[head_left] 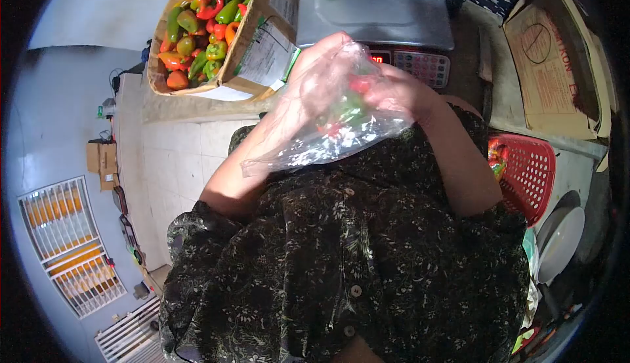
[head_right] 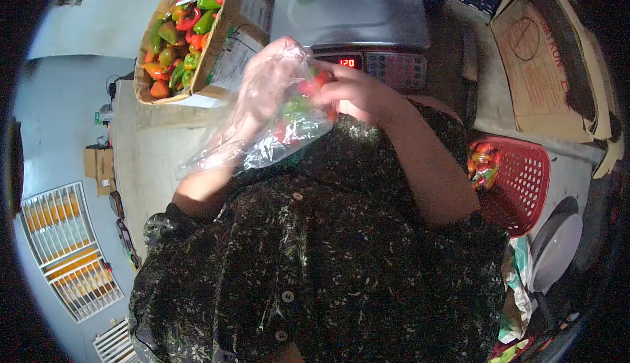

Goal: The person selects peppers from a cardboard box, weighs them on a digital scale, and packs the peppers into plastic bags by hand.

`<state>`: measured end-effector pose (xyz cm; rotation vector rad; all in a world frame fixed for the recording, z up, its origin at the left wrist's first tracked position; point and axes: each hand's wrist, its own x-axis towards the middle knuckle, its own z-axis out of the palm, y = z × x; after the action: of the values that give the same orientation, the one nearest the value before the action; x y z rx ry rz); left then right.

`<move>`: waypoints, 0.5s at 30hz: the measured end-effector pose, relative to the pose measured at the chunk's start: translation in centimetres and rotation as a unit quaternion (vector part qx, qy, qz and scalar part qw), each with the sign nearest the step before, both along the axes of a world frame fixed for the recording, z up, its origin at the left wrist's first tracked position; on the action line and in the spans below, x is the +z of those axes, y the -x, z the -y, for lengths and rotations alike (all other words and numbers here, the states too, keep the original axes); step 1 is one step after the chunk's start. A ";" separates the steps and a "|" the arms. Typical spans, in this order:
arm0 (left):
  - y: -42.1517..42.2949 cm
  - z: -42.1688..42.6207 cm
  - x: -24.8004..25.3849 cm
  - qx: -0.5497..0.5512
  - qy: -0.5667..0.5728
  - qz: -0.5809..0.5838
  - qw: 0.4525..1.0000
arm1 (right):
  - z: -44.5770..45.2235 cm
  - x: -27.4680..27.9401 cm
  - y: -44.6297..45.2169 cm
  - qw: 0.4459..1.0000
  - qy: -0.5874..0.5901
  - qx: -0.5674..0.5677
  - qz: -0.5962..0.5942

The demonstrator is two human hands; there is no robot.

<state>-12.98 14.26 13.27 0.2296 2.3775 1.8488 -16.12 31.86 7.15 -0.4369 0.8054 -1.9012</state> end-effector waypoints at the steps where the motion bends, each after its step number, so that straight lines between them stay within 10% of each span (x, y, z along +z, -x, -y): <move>1: 0.1 -0.1 0.5 -0.002 0.017 -0.009 1.000 | -0.2 -0.3 0.2 1.000 -0.002 0.006 -0.005; 6: 1.1 -0.5 2.4 -0.042 0.143 -0.064 0.987 | -0.1 -0.5 -0.3 0.997 0.035 0.060 -0.046; 9: 2.5 0.2 1.9 -0.068 -0.056 -0.075 0.993 | 2.0 -0.6 -2.7 0.987 0.155 0.015 0.031; 11: 3.2 0.1 1.5 0.100 0.062 -0.176 0.977 | 2.4 -0.6 -3.9 0.984 0.139 0.004 0.108; 15: 3.2 3.3 0.3 0.175 -0.022 0.102 0.979 | 2.2 0.1 -3.2 0.990 0.058 -0.119 0.046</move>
<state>-16.13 10.97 13.62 -0.3813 2.3508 1.9533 -12.95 29.65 7.28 -0.3325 0.7121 -2.1811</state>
